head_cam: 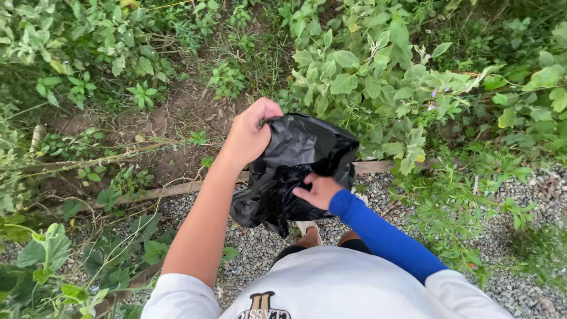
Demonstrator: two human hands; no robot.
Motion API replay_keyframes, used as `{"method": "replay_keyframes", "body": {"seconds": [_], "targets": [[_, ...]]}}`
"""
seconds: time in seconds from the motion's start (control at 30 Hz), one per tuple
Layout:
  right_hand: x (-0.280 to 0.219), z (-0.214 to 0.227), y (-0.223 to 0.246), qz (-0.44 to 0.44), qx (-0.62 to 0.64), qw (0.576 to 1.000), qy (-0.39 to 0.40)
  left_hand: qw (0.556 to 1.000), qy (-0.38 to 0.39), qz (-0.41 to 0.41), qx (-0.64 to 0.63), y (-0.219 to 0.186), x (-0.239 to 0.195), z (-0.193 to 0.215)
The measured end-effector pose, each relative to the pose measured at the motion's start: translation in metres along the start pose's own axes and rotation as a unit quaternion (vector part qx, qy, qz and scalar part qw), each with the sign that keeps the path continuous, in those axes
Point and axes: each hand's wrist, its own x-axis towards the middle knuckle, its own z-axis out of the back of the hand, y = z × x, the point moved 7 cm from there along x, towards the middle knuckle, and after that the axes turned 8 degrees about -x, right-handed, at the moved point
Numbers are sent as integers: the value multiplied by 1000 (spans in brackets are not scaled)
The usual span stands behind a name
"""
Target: The person walks from a patio area to a garden bed while holding a black plastic bag. They open the bag and begin picking green leafy plants from the garden, placing them inside the bag. The person continues to gather more plants and put them into the bag throughout the clip.
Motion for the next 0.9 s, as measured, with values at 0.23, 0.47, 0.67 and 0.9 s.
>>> {"method": "replay_keyframes", "body": {"seconds": [0.23,0.47,0.67,0.9], "targets": [[124,-31,-29,78,318,910,-254,980,-2,16,-197,-42,-13,10],[128,1,-79,74,288,927,-229,950,-179,-152,203,-64,-41,101],[6,21,-99,33,172,958,-226,931,-173,-12,323,67,-108,99],[-67,-68,-174,-19,-105,993,43,904,147,162,366,299,-234,-77]]}}
